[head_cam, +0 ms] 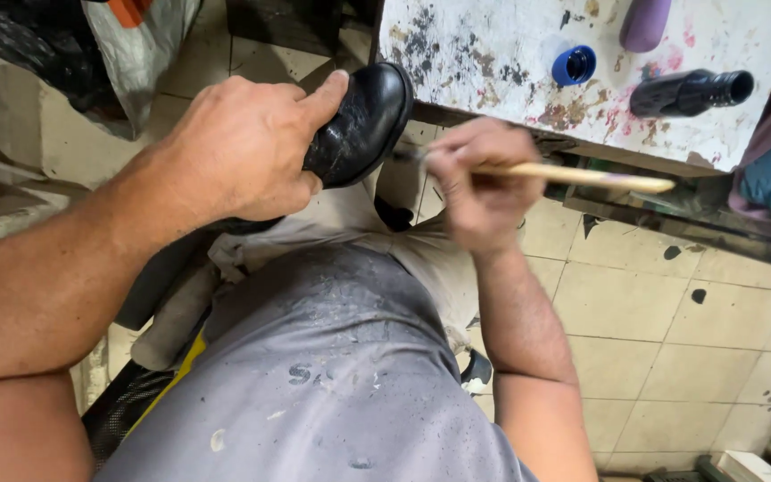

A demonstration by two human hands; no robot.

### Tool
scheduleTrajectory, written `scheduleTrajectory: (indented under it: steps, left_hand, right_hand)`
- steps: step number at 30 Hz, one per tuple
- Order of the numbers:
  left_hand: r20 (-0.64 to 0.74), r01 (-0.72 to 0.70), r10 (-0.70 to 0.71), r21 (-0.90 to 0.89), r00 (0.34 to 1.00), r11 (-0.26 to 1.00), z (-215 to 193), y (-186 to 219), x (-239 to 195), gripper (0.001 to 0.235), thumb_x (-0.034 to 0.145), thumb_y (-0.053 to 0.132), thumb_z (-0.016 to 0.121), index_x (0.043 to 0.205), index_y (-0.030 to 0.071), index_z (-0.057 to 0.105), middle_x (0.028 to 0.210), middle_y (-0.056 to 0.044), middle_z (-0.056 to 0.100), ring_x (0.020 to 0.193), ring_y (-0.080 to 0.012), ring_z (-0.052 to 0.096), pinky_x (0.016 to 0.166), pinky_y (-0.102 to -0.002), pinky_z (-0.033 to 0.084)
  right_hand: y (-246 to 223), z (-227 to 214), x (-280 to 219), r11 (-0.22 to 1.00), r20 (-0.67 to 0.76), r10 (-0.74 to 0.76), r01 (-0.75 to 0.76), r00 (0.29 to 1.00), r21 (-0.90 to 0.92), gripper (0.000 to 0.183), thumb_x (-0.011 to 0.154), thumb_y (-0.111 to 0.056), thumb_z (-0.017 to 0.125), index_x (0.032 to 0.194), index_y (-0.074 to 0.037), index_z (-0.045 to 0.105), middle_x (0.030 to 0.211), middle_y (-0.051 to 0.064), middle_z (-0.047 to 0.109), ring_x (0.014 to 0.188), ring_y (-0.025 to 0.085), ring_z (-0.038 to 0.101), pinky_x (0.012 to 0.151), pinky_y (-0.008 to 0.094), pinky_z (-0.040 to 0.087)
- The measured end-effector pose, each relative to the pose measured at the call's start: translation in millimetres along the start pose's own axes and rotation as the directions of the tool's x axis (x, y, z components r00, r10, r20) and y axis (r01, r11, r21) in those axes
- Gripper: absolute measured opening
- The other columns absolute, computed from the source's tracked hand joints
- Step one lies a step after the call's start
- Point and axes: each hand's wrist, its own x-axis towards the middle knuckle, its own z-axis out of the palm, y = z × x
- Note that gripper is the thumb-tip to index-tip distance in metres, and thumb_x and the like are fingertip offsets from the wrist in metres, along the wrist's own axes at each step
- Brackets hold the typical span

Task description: Applying liquid dye to a black leather shoe using a brush at a workbench

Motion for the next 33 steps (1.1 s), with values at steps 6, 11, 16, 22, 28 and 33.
scheduleTrajectory:
  steps: [6,11,16,22,28,33]
  left_hand:
    - [0.064,-0.02,0.025,-0.075,0.998,0.997,-12.6,3.1,4.4,0.094,0.07,0.037,0.067,0.153,0.004,0.036,0.095,-0.029,0.073,0.088,-0.0559,0.069,0.073,-0.062,0.054]
    - [0.062,-0.019,0.029,-0.149,0.998,0.989,-14.3,4.0,4.7,0.079,0.071,0.036,0.067,0.14,0.003,0.046,0.096,-0.032,0.072,0.088,-0.0593,0.067,0.073,-0.063,0.052]
    - [0.193,0.147,-0.1,-0.246,0.976,0.958,-24.3,9.2,6.8,0.072,0.082,0.049,0.079,0.127,0.0,0.052,0.11,-0.035,0.066,0.105,-0.0587,0.062,0.077,-0.066,0.052]
    - [0.074,0.128,-0.111,-0.302,0.991,0.945,-39.8,13.0,4.3,0.061,0.082,0.049,0.083,0.118,0.005,0.062,0.102,-0.019,0.071,0.087,-0.0435,0.067,0.067,-0.057,0.051]
    - [0.103,0.092,-0.071,-0.214,0.992,0.973,-22.4,7.7,23.7,0.061,0.093,0.058,0.075,0.091,-0.003,0.071,0.077,-0.02,0.07,0.068,-0.0386,0.067,0.06,-0.053,0.05]
    - [0.226,0.161,-0.073,-0.398,0.971,0.903,6.3,1.1,46.4,0.059,0.097,0.05,0.065,0.062,0.009,0.043,0.054,-0.006,0.037,0.048,-0.0266,0.036,0.051,-0.046,0.03]
  right_hand:
    - [-5.2,13.8,-10.5,0.995,-0.03,-0.099,0.099,0.995,0.008,0.018,0.097,0.003,0.065,0.099,-0.011,0.055,0.09,0.01,0.066,0.076,0.018,0.064,0.061,0.027,0.056]
    - [-16.3,16.6,-17.9,0.998,0.016,-0.058,0.059,0.998,-0.014,0.022,0.093,0.006,0.069,0.097,-0.01,0.056,0.082,0.01,0.067,0.074,0.021,0.07,0.061,0.028,0.06]
    - [-5.2,32.7,-44.2,0.989,0.069,-0.129,0.123,0.989,0.088,0.015,0.096,-0.001,0.066,0.095,-0.013,0.058,0.095,0.01,0.067,0.057,0.009,0.054,0.043,0.023,0.046]
    - [-38.9,12.4,-24.4,0.99,-0.051,-0.095,0.09,0.994,-0.105,0.017,0.098,-0.007,0.07,0.1,-0.011,0.053,0.096,0.019,0.068,0.09,0.027,0.068,0.083,0.038,0.058]
    - [-49.8,21.0,-41.5,0.999,0.159,0.037,-0.031,0.987,-0.042,0.026,0.102,-0.02,0.065,0.078,-0.01,0.063,0.089,0.014,0.071,0.082,0.025,0.074,0.067,0.035,0.061]
    - [-50.0,34.6,-51.7,0.989,0.258,-0.112,0.081,0.96,0.127,0.022,0.099,-0.008,0.064,0.078,-0.008,0.059,0.089,0.014,0.07,0.074,0.02,0.071,0.058,0.03,0.061]
